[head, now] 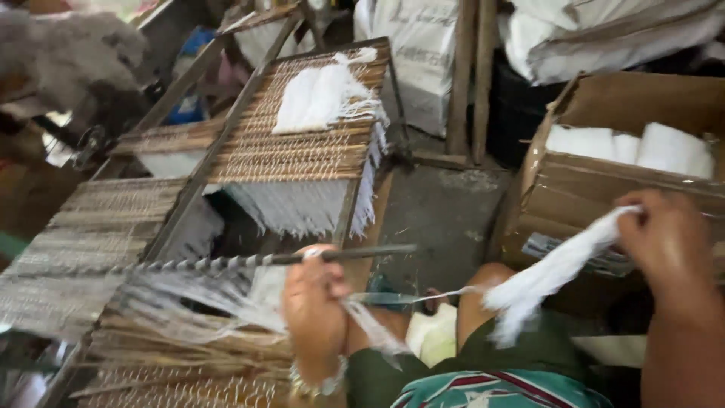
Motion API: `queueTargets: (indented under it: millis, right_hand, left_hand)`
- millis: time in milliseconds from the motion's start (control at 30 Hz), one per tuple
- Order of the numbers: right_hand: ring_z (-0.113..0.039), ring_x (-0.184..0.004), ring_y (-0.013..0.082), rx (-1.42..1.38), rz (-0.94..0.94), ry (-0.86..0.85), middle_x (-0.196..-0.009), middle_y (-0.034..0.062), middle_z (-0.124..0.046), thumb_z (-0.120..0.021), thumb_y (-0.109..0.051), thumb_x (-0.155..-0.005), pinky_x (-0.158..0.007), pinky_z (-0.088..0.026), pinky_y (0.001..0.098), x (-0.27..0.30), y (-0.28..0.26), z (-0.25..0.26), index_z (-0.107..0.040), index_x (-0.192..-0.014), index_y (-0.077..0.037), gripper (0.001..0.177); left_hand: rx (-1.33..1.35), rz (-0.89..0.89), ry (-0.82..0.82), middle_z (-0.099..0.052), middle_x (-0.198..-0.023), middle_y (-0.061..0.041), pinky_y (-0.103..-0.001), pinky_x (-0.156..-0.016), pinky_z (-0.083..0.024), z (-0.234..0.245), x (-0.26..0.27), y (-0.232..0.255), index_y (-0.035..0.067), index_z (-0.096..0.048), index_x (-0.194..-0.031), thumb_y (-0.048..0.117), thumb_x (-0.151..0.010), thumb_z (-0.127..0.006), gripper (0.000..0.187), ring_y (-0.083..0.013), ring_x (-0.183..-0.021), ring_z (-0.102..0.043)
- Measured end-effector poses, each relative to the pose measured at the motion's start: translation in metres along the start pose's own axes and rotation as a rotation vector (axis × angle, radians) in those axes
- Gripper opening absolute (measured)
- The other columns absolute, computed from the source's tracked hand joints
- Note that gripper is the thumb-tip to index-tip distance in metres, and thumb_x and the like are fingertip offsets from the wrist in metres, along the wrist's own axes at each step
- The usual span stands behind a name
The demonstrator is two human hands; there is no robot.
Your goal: A person is seen manually weaving or looping white cotton candle wicks onto a wooden rod that is part of a larger weaving frame in a workshop setting.
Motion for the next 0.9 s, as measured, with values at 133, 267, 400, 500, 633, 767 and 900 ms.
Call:
queueTargets:
  millis: [133,267,400,500,633,767,900]
  right_hand:
    - [-0.067,-0.109,0.0425,0.157,-0.167,0.059,-0.116,0.0240,-0.070,-0.059,-0.027,-0.093,-0.095,-0.052,0.0490,0.002,0.089,-0.034,-0.081,-0.115,-0.025,0.032]
    - [-0.071,-0.100,0.0431,-0.153,-0.377,-0.316,-0.116,0.0182,-0.074,-0.062,-0.017,-0.091,-0.087,-0.051,0.0514,0.035,0.012,-0.078,-0.079,-0.113,-0.020,0.027]
    - [-0.062,-0.101,0.0361,-0.362,0.218,-0.430,-0.107,0.0185,-0.070,-0.062,-0.012,-0.072,-0.096,-0.039,0.0458,0.132,-0.079,-0.265,-0.076,-0.096,-0.007,0.028]
    - [-0.064,-0.104,0.0361,-0.290,0.458,-0.621,-0.113,0.0179,-0.068,-0.071,-0.019,-0.078,-0.096,-0.044,0.0450,0.199,-0.151,-0.285,-0.072,-0.104,-0.007,0.029]
    - [-0.067,-0.093,0.0276,-0.122,0.486,-1.003,-0.105,0.0087,-0.063,-0.072,-0.012,-0.077,-0.075,-0.051,0.0385,0.234,-0.169,-0.291,-0.072,-0.103,-0.020,0.028]
    - [-0.069,-0.070,0.0197,-0.510,0.907,-0.921,-0.080,0.0026,-0.073,-0.058,-0.035,-0.093,-0.061,-0.048,0.0398,0.170,-0.212,-0.202,-0.074,-0.075,-0.023,0.027]
    - [-0.072,-0.098,0.0137,-0.622,0.164,-0.538,-0.107,-0.0008,-0.078,-0.062,-0.029,-0.093,-0.088,-0.052,0.0307,0.034,-0.225,0.021,-0.075,-0.121,-0.021,0.033]
  left_hand:
    - [0.228,-0.085,-0.065,-0.062,-0.076,-0.006,-0.019,-0.057,-0.049,0.027,-0.003,0.017,0.001,-0.055,-0.103,0.021,-0.112,-0.049,0.023,-0.0122,-0.063,-0.056]
    - [0.133,-0.234,-0.153,-0.062,-0.076,-0.001,-0.018,-0.056,-0.044,0.010,0.003,0.049,0.001,-0.062,-0.113,0.026,-0.110,-0.049,0.028,-0.0073,-0.061,-0.051]
    - [0.159,-0.274,-0.178,-0.064,-0.079,-0.004,-0.018,-0.059,-0.047,0.000,0.017,0.055,0.000,-0.063,-0.109,0.018,-0.109,-0.050,0.023,-0.0087,-0.066,-0.056]
    - [0.119,-0.316,-0.233,-0.068,-0.082,-0.005,-0.017,-0.059,-0.051,-0.008,0.023,0.047,0.001,-0.064,-0.108,0.017,-0.109,-0.050,0.021,-0.0095,-0.069,-0.062]
    - [0.105,-0.383,-0.370,-0.066,-0.087,-0.002,-0.017,-0.065,-0.051,-0.039,0.028,0.050,0.002,-0.062,-0.115,0.018,-0.110,-0.048,0.022,-0.0087,-0.075,-0.062]
    - [-0.019,-0.320,-0.269,-0.068,-0.082,-0.004,-0.022,-0.063,-0.053,-0.047,0.027,0.041,0.004,-0.066,-0.112,0.024,-0.106,-0.052,0.025,-0.0107,-0.072,-0.064]
    - [0.012,-0.335,-0.378,-0.070,-0.086,-0.005,-0.022,-0.068,-0.057,-0.072,0.028,0.028,0.001,-0.066,-0.115,0.017,-0.107,-0.051,0.023,-0.0132,-0.078,-0.068]
Point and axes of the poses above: each hand's wrist, its own x-axis away from the middle knuckle, its own z-axis out of the back of the hand, y = z × x, the point moved 10 cm from there along -x, towards the middle knuckle
